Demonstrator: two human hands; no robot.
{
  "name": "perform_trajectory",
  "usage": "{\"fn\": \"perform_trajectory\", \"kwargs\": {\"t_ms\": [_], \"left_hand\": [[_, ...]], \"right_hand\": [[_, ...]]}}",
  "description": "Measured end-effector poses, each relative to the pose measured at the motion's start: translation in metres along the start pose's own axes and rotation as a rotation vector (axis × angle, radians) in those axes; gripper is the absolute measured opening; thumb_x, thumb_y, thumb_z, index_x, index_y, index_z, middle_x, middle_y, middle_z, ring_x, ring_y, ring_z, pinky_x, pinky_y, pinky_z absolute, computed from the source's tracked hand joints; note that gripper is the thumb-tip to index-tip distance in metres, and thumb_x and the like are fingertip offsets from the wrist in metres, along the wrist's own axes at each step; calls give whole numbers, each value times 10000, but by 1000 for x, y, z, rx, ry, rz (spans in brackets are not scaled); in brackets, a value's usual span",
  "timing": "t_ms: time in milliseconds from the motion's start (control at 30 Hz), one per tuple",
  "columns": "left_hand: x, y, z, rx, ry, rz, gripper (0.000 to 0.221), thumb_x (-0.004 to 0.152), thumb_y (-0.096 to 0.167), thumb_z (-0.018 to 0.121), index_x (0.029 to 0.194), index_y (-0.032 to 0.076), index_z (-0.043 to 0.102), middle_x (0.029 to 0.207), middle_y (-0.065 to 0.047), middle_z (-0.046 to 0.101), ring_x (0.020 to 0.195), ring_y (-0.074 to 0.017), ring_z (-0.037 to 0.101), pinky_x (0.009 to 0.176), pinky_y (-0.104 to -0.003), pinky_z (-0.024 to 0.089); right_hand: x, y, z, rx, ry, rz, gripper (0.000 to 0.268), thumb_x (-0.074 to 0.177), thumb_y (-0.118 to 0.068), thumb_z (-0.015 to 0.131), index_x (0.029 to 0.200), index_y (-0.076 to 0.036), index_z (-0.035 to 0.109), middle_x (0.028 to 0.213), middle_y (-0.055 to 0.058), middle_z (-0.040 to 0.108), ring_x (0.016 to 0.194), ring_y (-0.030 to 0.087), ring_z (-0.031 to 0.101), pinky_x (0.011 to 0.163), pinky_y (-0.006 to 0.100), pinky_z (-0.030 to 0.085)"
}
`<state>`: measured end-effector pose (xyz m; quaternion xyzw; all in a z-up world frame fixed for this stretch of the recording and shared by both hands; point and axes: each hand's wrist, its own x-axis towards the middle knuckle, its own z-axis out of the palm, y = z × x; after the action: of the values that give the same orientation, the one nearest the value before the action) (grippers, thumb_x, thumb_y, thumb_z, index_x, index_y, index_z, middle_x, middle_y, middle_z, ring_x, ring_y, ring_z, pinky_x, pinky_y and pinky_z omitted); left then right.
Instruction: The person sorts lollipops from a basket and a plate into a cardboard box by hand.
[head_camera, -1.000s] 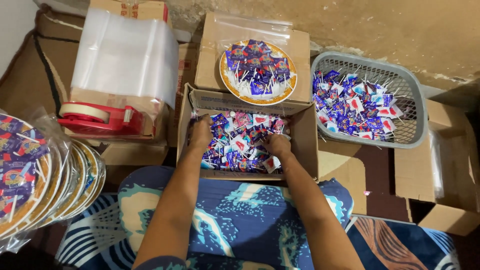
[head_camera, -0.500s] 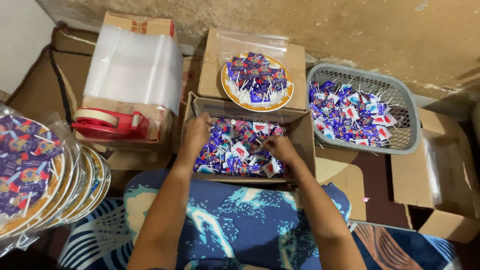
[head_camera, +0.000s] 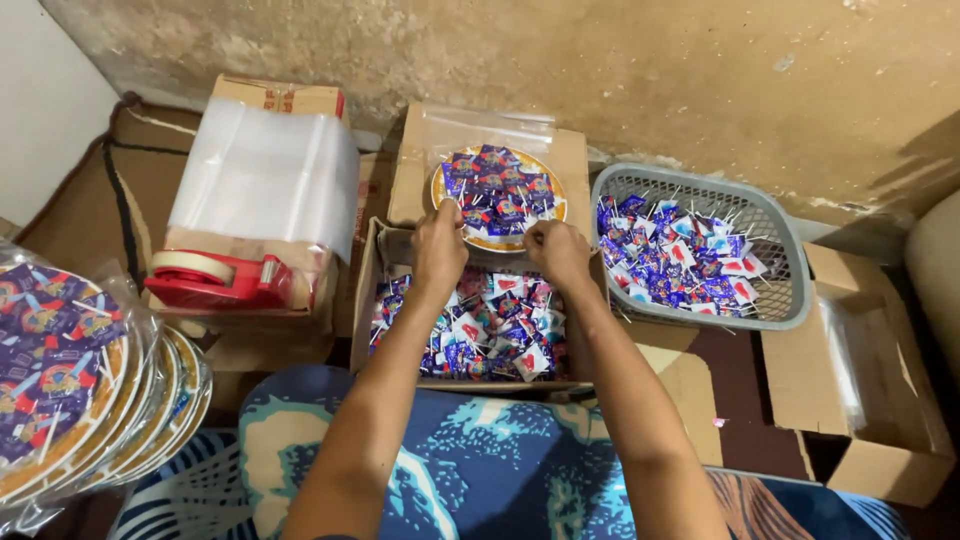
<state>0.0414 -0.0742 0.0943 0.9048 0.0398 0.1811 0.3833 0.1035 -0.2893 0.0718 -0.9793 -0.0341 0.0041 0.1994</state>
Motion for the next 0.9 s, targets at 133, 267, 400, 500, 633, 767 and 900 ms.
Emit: {"fn": "perform_trajectory", "kwargs": {"t_ms": [133,267,400,500,633,767,900], "left_hand": [[3,-9,14,1,10,8,193,892,19,663,984,124,530,880,-157,678,968,-400,678,862,-514,551],[12,-10,29,13,42,36,238,870,29,657,972,163,488,876,-119,658,942,-370,684,819,-500,570],[18,-7,46,-13,123,77,258,855,11,664,955,155,475,858,-122,649,925,-376,684,789,-503,577],[24,-5,52,26,188,76,260,854,-3,659,953,152,475,865,-121,639,920,-365,682,783,-481,587],[41,-15,69,80,156,12,278,850,8,682,1001,138,488,915,-133,665,933,-358,695,784,-473,602],[46,-15,80,108,129,31,280,843,-9,677,1035,120,520,882,-143,686,873,-362,719,727,-483,620],[29,-5,61,123,80,108,261,841,39,675,1033,118,516,878,-172,682,861,-414,715,744,-534,607]], "right_hand": [[18,0,9,-14,8,-1,200,852,-408,673,983,-320,795,884,44,771,939,354,750,840,492,592],[14,-24,-23,21,102,2,227,879,-327,629,983,-215,796,891,102,765,916,398,744,844,521,591],[15,-27,-30,22,162,-51,213,890,-251,627,965,-158,803,864,126,750,867,420,743,815,524,596],[12,-32,-34,-21,179,-57,217,893,-266,629,957,-139,793,875,134,742,868,423,740,810,533,596],[23,-27,-8,-62,193,54,230,881,-316,601,923,-187,788,860,119,751,880,410,746,812,541,598],[12,-28,4,-51,263,17,234,921,-274,595,940,-111,762,874,148,723,876,417,745,819,554,594],[15,-13,13,43,347,6,216,941,-309,612,942,-143,751,898,141,699,891,430,730,817,584,586]]}}
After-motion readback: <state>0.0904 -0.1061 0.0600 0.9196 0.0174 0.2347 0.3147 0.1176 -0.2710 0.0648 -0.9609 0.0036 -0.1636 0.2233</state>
